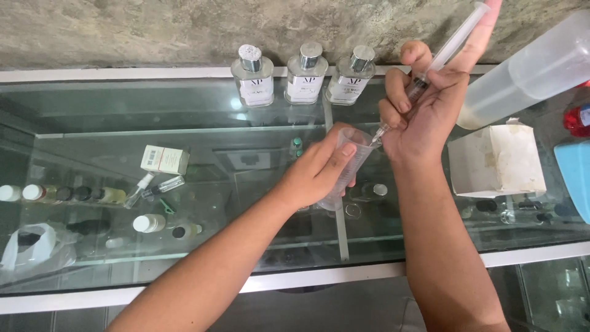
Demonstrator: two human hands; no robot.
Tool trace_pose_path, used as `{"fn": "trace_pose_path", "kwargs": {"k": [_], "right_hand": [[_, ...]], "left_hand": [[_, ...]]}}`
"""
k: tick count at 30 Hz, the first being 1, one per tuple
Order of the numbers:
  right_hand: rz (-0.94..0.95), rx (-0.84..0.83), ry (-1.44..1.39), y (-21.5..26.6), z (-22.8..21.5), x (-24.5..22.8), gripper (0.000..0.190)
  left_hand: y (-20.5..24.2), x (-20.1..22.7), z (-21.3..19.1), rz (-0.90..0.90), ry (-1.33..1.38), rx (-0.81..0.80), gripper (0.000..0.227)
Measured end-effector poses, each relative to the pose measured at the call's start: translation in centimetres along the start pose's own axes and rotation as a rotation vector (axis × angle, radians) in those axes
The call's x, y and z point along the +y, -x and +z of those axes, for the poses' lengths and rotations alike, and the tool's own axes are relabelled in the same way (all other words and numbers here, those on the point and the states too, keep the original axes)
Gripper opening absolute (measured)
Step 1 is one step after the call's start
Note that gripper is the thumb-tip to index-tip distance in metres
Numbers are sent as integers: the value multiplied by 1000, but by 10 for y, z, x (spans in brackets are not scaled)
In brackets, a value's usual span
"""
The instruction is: Using a syringe to precisely measure and transfer liquid from a bottle into a graduated cylinder.
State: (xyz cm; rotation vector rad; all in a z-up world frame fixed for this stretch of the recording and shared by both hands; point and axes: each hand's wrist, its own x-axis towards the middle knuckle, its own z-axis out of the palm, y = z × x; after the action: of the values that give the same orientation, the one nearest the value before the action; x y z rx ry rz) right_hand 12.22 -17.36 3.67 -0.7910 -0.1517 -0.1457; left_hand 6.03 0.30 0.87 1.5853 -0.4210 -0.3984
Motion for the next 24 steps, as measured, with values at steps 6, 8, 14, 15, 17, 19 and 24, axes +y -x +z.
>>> {"fn": "trace_pose_path", "kwargs": {"k": [6,8,14,15,17,19,24], "right_hand": [[0,-4,-25,6,20,-12,87],[-9,-42,-30,8,15,-10,84],[-34,-81,-54,6,11,-10,81],[-48,-85,-55,7,10,-11,81],[-24,-28,-60,6,11,-12,83],[1,23,-66,5,14,-12,84],[14,48,-79,5,13,-12,80]], "left_hand": [[0,3,0,3,-120,12,46],[0,0,1,4,-125,12,45],[0,-4,1,91,-152,20,44],[0,-4,3,83,-147,21,44],[1,-2,2,85,-148,15,46],[1,-1,3,87,-149,15,48],[1,-3,2,106,-163,16,46]]}}
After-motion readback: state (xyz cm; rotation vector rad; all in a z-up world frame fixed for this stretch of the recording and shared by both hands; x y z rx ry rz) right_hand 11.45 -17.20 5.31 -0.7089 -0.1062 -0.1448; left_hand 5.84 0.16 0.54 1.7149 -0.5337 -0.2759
